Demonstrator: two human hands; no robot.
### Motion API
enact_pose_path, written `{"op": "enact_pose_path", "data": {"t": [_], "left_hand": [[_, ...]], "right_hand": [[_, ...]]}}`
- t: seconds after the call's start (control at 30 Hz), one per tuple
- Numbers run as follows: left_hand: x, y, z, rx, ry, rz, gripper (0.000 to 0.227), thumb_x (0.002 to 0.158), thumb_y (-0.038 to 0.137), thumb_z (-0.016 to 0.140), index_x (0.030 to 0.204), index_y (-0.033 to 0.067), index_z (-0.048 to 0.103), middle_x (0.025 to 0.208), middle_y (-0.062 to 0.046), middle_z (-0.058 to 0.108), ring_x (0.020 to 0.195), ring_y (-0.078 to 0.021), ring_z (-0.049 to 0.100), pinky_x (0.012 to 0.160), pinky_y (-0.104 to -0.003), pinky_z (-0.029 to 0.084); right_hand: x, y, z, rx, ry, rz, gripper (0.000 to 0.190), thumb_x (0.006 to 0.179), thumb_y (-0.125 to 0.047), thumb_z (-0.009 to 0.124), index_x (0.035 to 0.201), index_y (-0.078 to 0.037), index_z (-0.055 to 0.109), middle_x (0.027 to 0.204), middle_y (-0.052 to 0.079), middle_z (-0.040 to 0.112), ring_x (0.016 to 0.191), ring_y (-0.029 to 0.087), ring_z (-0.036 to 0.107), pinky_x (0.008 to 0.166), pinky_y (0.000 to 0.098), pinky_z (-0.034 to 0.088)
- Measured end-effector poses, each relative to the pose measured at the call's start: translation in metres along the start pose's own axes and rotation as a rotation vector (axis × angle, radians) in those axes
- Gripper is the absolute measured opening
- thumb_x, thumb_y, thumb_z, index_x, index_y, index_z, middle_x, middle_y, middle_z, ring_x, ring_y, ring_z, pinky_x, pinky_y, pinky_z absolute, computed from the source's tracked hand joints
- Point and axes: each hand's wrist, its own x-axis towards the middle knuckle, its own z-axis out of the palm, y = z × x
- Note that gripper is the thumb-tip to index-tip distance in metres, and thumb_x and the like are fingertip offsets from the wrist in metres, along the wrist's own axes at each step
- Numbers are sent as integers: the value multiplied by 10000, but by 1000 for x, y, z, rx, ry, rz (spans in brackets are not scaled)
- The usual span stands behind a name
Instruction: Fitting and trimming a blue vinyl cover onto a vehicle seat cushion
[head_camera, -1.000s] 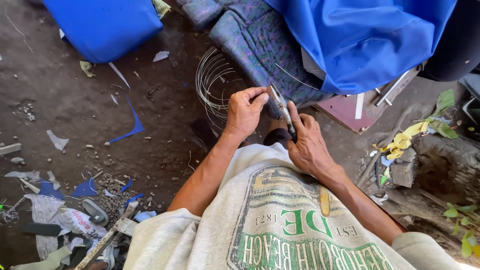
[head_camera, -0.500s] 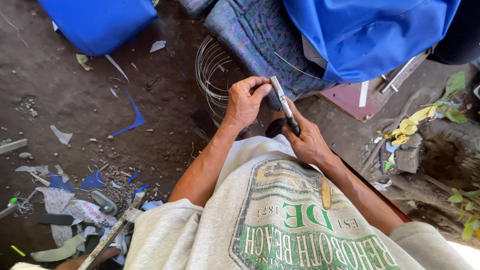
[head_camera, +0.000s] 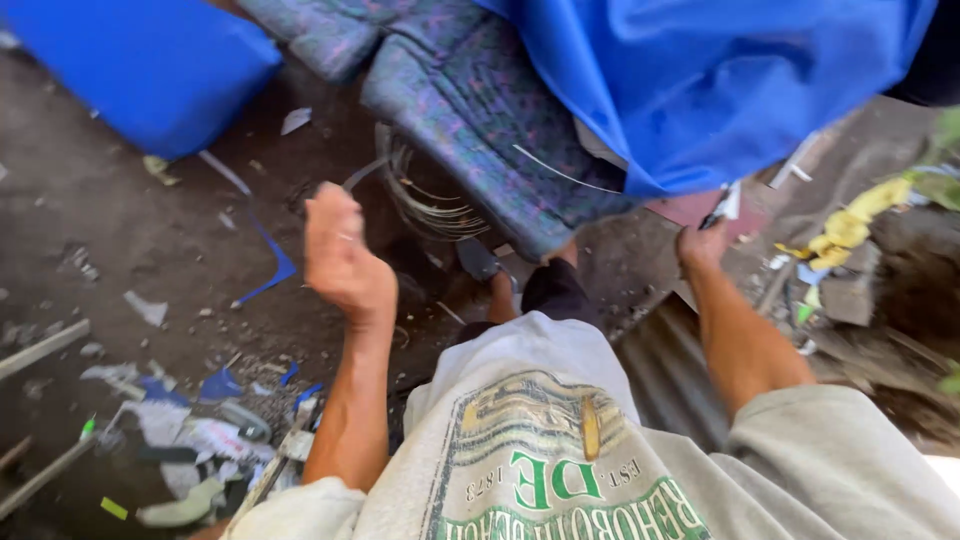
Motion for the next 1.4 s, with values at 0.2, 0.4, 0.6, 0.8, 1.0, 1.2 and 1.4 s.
{"op": "enact_pose_path", "data": {"t": [0.2,0.4,0.6,0.8,1.0,1.2,1.4], "left_hand": [[106,-36,-66,-566,772,-974,929,709,510,671,1456,-12,488,1450,-296,608,1292,-430,662,1140,-592,491],[75,-109,-202,-957,555,-1224,522,867,396,715,1257,50,687,607,64,427,476,-77,271,458,-225,241],[103,11,-227,-381,166,-1271,338,931,463,701,1101,171,709,496,44,355,434,-59,267,467,-233,194],[22,73,-116,-894,-109,-1431,308,1052,231,503,1051,7,714,483,-53,363,398,-109,289,371,-228,271],[-69,159,23,-1060,-244,-1524,292,1088,293,547,983,66,698,517,-97,551,361,-123,433,346,-203,314],[-146,114,110,-677,-488,-1372,313,1018,394,612,895,127,719,714,-29,648,611,-69,533,550,-172,422],[-160,14,274,-624,-616,-1597,703,974,319,678,1507,-24,373,1163,-273,619,948,-324,716,904,-471,609]], "right_hand": [[38,-65,44,83,71,62,592,915,-267,688,1433,-315,407,1327,60,661,1197,259,650,1008,405,545],[38,-92,46,167,106,-52,507,850,-168,621,1344,-244,535,1204,49,678,1067,254,638,933,396,519],[-1,-59,-1,264,210,-105,495,785,-67,556,1255,-177,666,1080,37,696,937,250,625,858,388,493],[-292,-129,-100,361,-414,-1093,437,960,-245,699,1361,-75,655,1285,158,687,1286,381,592,1130,471,406],[-337,-97,-91,682,-455,-908,357,1052,-72,516,1398,-19,588,1043,118,715,984,194,658,959,418,528],[-232,-33,-73,924,-174,-627,193,1140,-123,453,1300,-156,555,654,1,517,542,68,453,535,191,382],[-136,-56,-21,923,-158,-578,200,1107,-56,502,1221,-150,636,647,-34,499,563,32,446,535,172,366]]}}
